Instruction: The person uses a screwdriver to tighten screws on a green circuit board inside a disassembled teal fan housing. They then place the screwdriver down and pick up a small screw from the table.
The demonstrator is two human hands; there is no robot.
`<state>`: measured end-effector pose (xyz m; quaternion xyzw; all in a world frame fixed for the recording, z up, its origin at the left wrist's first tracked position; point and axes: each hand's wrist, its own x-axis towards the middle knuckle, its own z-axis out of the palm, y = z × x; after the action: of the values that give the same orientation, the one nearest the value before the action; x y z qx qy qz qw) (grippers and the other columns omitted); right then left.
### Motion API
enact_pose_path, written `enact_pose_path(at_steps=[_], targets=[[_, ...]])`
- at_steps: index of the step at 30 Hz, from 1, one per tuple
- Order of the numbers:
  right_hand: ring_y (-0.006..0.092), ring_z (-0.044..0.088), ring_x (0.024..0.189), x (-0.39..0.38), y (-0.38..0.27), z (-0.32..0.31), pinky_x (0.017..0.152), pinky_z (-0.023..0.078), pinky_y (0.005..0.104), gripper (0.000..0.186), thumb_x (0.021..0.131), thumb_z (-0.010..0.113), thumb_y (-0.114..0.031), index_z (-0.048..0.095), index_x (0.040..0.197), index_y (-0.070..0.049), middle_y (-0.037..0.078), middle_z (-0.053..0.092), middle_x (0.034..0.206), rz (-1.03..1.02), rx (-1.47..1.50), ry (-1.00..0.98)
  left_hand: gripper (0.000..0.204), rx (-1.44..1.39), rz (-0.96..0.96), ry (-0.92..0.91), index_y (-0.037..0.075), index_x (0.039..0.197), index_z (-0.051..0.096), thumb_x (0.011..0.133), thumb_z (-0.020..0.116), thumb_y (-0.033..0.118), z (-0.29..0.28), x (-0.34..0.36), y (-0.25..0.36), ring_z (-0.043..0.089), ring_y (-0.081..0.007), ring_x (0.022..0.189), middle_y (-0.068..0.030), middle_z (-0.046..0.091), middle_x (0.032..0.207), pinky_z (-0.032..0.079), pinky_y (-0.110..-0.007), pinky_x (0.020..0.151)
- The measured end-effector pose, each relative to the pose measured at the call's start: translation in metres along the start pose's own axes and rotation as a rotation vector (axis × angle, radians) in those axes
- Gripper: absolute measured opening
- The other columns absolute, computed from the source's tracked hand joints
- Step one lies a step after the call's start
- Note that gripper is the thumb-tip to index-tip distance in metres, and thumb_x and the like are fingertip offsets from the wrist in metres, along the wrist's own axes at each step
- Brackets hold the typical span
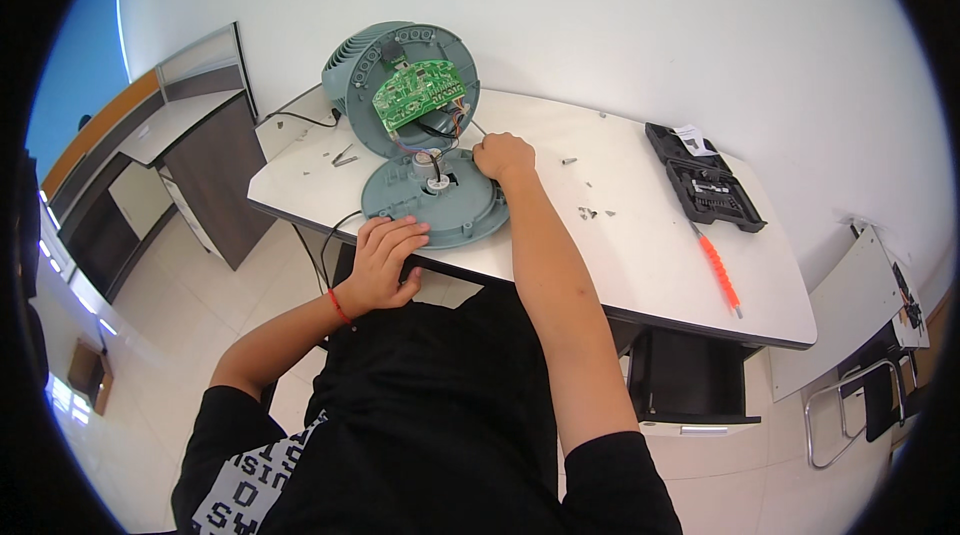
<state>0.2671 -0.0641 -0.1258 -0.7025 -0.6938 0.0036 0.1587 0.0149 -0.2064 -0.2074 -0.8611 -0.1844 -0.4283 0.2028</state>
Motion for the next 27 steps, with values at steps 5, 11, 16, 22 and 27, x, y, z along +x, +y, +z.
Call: enact_pose_path(at_steps=[5,11,16,22,27], targets=[[0.034,0.069,0.112,-0.0008,-0.0001,0.0,0.095,0.055,0.0459,0.046,0.096,0.045,-0.038,0.074,0.116,-0.009,0.016,0.071,0.123,-0.003,0.001,0.008,0.055,-0.002,-0.01,-0.004,0.008,0.127,0.059,0.073,0.067,0.015,-0.0011,0.0001,0.0006,0.056,-0.025,0.127,-0.0063,0.062,0.135,0.036,-0.046,0.108],[0.0359,0.067,0.114,0.0012,0.0014,0.0016,0.098,0.053,0.046,0.046,0.096,0.045,-0.04,0.073,0.118,-0.011,0.017,0.07,0.124,0.0,0.007,0.0,0.055,-0.002,-0.003,0.003,0.007,0.127,0.059,0.073,0.066,0.015,-0.001,0.0003,0.0004,0.056,-0.0261,0.126,-0.0072,0.062,0.134,0.036,-0.047,0.107],[0.0337,0.069,0.111,-0.0008,0.0002,0.0013,0.095,0.055,0.0458,0.045,0.096,0.046,-0.038,0.075,0.115,-0.01,0.015,0.072,0.121,-0.008,0.009,0.025,0.055,-0.001,-0.004,0.003,0.008,0.127,0.058,0.073,0.066,0.015,-0.0008,-0.0001,0.0005,0.056,-0.026,0.126,-0.0071,0.062,0.134,0.036,-0.047,0.107],[0.0335,0.069,0.111,-0.001,0.0001,0.0008,0.094,0.055,0.0459,0.044,0.096,0.046,-0.037,0.075,0.114,-0.01,0.016,0.072,0.12,-0.001,0.007,0.024,0.055,-0.001,-0.014,-0.007,0.008,0.127,0.059,0.073,0.067,0.015,-0.0018,0.0009,0.0017,0.055,-0.0238,0.128,-0.0053,0.061,0.136,0.036,-0.045,0.108],[0.0337,0.069,0.11,0.0005,0.0007,0.0016,0.094,0.055,0.0457,0.044,0.096,0.046,-0.038,0.075,0.114,-0.01,0.016,0.072,0.119,-0.006,0.009,0.013,0.055,-0.002,-0.012,-0.011,0.008,0.127,0.058,0.073,0.067,0.015,-0.0019,0.0013,0.0017,0.055,-0.0241,0.128,-0.0055,0.061,0.136,0.036,-0.045,0.108]])
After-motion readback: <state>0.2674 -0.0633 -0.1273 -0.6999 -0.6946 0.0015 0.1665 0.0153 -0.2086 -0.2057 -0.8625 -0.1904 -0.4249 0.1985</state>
